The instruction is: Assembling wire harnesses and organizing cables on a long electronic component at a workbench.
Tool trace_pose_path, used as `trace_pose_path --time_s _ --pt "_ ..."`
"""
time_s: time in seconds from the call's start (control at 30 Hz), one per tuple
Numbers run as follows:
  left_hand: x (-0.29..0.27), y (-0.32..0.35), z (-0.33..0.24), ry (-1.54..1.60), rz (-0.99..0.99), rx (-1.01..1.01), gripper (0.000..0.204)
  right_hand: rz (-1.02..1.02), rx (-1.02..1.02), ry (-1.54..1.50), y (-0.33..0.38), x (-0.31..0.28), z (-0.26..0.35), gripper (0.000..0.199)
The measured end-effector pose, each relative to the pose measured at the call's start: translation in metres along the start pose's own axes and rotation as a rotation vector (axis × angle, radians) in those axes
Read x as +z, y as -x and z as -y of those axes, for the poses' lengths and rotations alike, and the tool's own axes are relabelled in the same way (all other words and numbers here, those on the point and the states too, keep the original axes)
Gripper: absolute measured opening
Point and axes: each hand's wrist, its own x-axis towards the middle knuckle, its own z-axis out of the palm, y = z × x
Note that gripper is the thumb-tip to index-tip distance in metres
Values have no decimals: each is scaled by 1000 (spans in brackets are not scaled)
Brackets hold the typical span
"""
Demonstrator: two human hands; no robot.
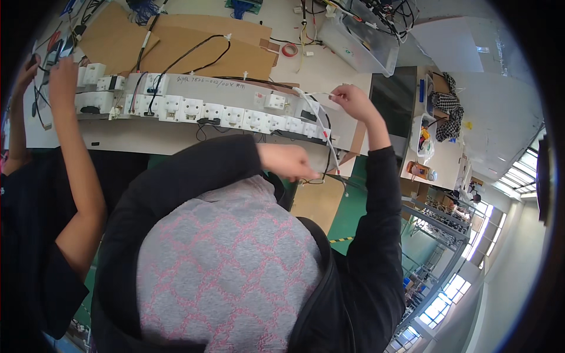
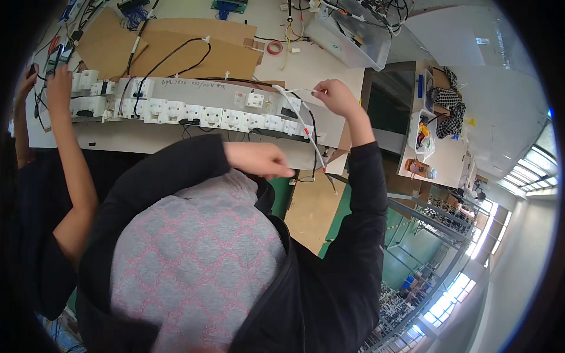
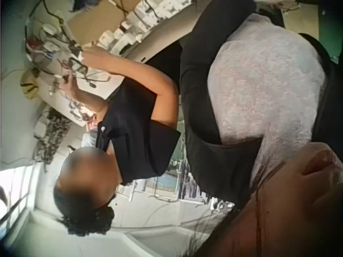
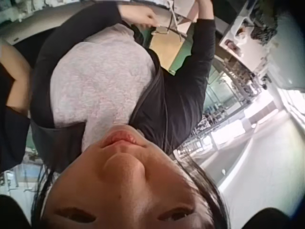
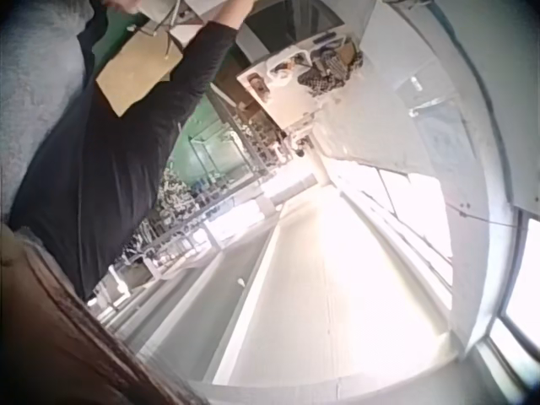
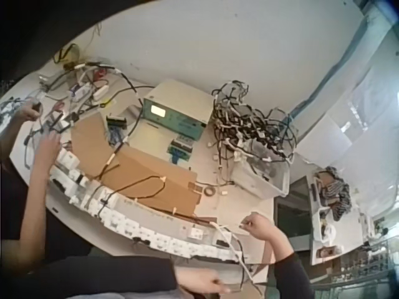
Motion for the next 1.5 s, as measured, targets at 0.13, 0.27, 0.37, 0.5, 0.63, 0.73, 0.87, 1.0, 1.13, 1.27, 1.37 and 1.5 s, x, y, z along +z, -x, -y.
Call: trace_pose_path --time_s 0.13,0.27,0.37,0.5,0.63,0.73,0.87,1.0,1.13,1.27,1.37,1.5 --pt "40 -55 10 26 -398 119 57 215 -10 -677 32 -36 49 24" --pt "45 -66 24 364 -341 322 50 195 -140 -1304 48 -17 90 26" --pt "33 -51 24 441 -411 180 43 181 -247 -1543 53 7 112 28" --pt "30 -33 27 599 -499 252 38 138 -290 -1640 61 22 159 27" --pt "36 -27 17 564 -241 670 36 191 -328 -1621 60 22 203 24" --pt "26 15 33 703 -73 480 39 195 -365 -1532 45 18 210 20" --pt "22 81 88 1011 -84 492 64 60 -399 -1452 7 28 202 10" --pt "23 109 113 944 -534 386 52 -80 -453 -1543 -38 32 182 11" --pt "27 104 129 693 -651 355 13 -129 -507 -1578 -54 17 192 14" --pt "39 93 135 738 -671 182 19 -77 -592 -1435 -51 6 207 11" --pt "49 88 153 722 -716 133 15 124 -531 -1073 -30 17 235 11" --pt "61 82 186 918 -620 176 20 150 -453 -743 -18 90 241 10"
